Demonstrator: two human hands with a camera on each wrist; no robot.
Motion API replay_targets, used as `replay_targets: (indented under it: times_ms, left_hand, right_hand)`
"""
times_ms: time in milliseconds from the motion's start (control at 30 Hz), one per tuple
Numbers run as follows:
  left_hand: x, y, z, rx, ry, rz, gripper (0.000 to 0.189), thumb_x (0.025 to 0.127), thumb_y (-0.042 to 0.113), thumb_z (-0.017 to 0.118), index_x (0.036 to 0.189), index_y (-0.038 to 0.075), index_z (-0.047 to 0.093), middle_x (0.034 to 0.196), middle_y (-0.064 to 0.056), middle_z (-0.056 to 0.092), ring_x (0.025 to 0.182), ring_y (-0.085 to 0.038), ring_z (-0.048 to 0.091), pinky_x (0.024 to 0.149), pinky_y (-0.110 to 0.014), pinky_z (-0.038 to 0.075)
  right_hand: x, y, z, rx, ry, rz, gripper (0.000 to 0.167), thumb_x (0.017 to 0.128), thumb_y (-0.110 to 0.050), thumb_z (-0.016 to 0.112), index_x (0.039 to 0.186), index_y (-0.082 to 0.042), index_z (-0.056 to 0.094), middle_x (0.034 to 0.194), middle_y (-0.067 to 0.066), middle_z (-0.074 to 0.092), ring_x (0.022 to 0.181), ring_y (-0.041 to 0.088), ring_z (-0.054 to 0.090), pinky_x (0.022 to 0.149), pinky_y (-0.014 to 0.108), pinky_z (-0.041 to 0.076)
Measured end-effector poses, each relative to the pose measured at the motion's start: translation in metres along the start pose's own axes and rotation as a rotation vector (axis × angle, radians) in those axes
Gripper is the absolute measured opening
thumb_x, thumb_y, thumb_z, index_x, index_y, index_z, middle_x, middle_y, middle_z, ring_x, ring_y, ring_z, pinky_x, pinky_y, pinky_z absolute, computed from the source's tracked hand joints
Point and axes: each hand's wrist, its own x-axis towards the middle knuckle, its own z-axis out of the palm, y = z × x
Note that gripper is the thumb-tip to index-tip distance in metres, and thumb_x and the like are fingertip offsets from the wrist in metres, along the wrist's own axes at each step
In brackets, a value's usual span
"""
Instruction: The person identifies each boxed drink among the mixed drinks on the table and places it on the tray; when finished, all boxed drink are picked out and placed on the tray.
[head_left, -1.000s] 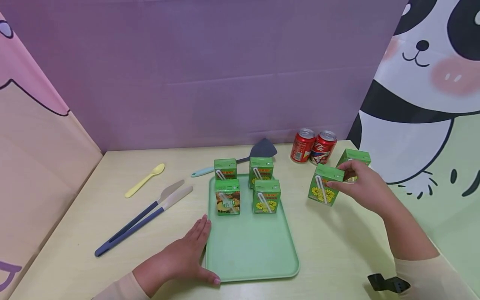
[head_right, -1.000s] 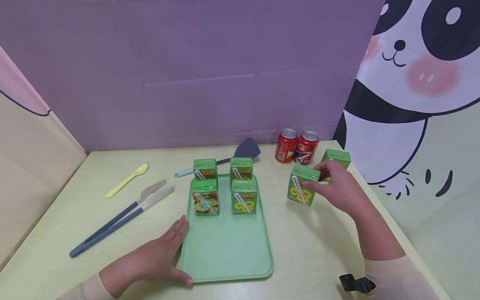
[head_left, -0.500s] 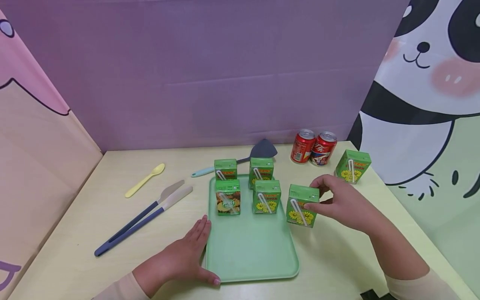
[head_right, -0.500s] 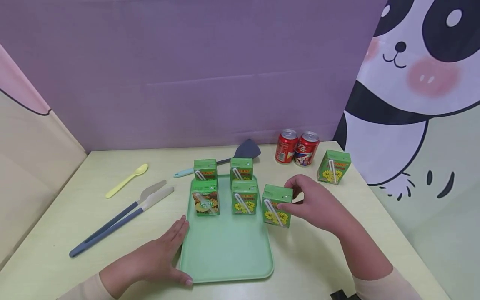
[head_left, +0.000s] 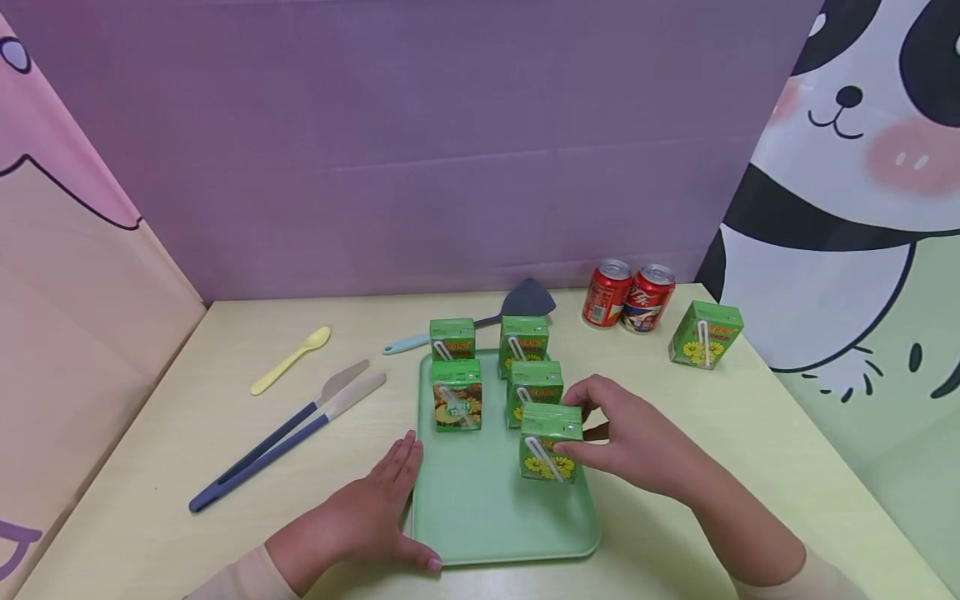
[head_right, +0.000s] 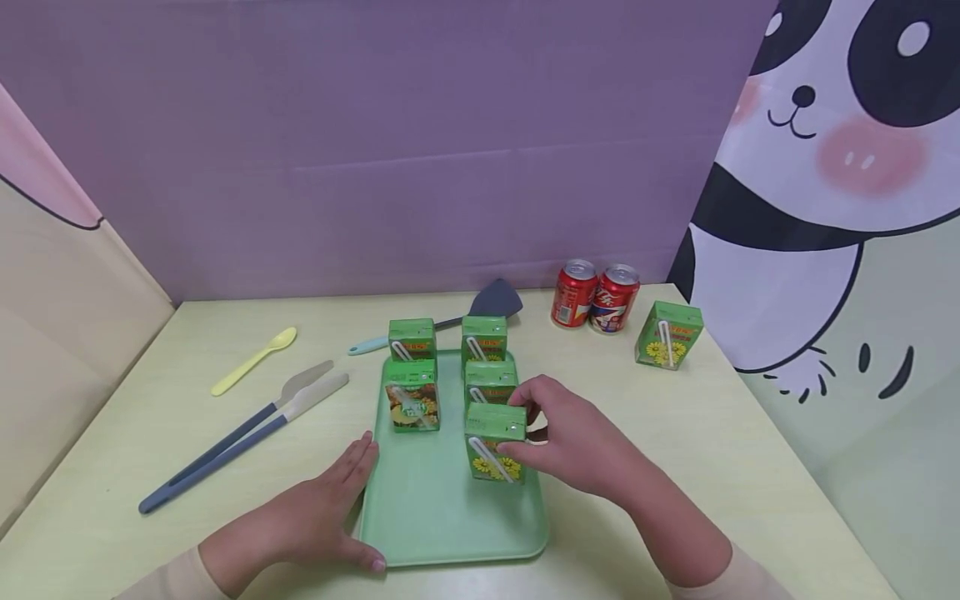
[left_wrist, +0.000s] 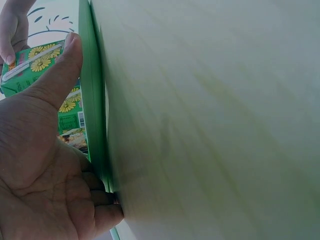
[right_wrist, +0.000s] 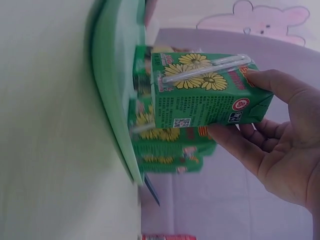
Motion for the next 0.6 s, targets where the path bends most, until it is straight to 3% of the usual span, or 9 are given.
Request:
replay_targets:
  times_ms: [233, 600]
  left_hand:
    - [-0.002, 0.001, 0.0, 0.001, 0.019, 0.012, 0.14, 0.059, 0.082, 0.07, 0.158, 0.006, 0.007, 0.166, -0.011, -0.002, 0.152, -0.032, 0.005, 0.112, -0.054, 0.034]
    - [0.0, -0.001, 0.001, 0.024, 0.012, -0.001, 0.141, 0.057, 0.085, 0.068, 0.158, 0.008, 0.007, 0.166, -0.009, -0.002, 0.153, -0.03, 0.004, 0.112, -0.054, 0.034]
  right_hand:
    - [0.006, -0.012, 0.019, 0.007, 0.0, -0.036, 0.041, 0.081, -0.033, 0.081, 0.111, -0.022, 0.054, 0.11, -0.009, 0.057, 0.1, 0.014, 0.061, 0.082, 0.029, 0.057]
    - [0.021, -0.026, 0.046, -0.046, -0.004, -0.092, 0.043, 0.08, -0.043, 0.08, 0.11, -0.023, 0.056, 0.107, -0.012, 0.057, 0.098, 0.009, 0.06, 0.081, 0.036, 0.056]
